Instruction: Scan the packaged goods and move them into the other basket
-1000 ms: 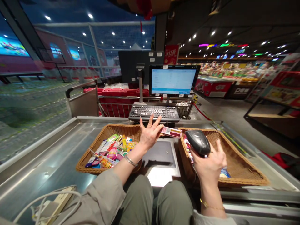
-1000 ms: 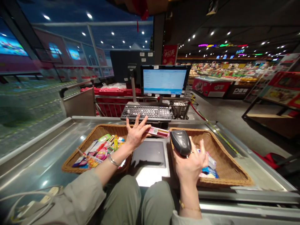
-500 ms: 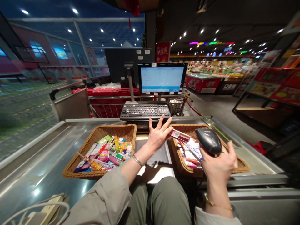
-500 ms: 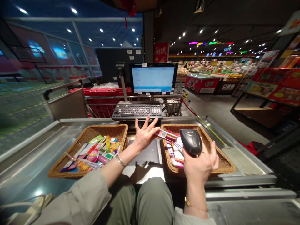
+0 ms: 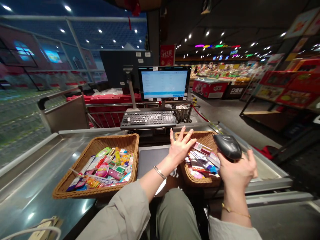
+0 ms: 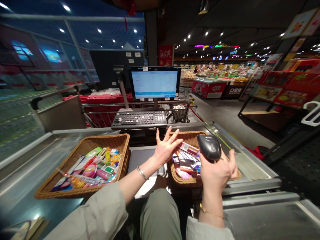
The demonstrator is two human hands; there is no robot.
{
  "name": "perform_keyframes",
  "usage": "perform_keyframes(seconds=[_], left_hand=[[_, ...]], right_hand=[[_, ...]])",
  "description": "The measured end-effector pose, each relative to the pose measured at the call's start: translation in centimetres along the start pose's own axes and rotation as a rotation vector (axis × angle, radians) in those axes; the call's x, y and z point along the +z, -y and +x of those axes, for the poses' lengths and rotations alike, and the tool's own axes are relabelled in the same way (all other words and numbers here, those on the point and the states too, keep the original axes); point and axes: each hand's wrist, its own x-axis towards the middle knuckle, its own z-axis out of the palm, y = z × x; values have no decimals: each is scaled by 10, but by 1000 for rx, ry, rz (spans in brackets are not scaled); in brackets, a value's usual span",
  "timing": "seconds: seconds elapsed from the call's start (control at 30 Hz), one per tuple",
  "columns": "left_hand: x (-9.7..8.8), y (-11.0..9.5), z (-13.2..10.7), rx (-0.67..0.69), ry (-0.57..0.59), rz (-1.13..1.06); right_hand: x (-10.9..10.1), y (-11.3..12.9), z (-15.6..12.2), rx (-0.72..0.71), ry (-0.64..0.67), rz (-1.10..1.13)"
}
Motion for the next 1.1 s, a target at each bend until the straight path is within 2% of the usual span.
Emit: perform_keyframes(seconds=[0.13, 0.27, 0.47, 0.7, 0.9, 1.1], left_hand=[[7, -10, 2, -37, 118, -33], [2, 3, -5, -87, 115, -83], [-17, 36, -18, -182, 86, -50], [-43, 80, -44, -272, 46, 22], [-65, 130, -85, -362, 68, 87], [-89, 177, -133, -485, 157, 148]], right_hand=[[0, 2, 1, 33, 42, -8], [7, 6, 7, 79, 140, -74], [36, 21, 13, 104, 235, -156], [64, 52, -2, 43, 335, -170], [84, 97, -22, -57, 478, -150], [104, 134, -53, -125, 532, -64]])
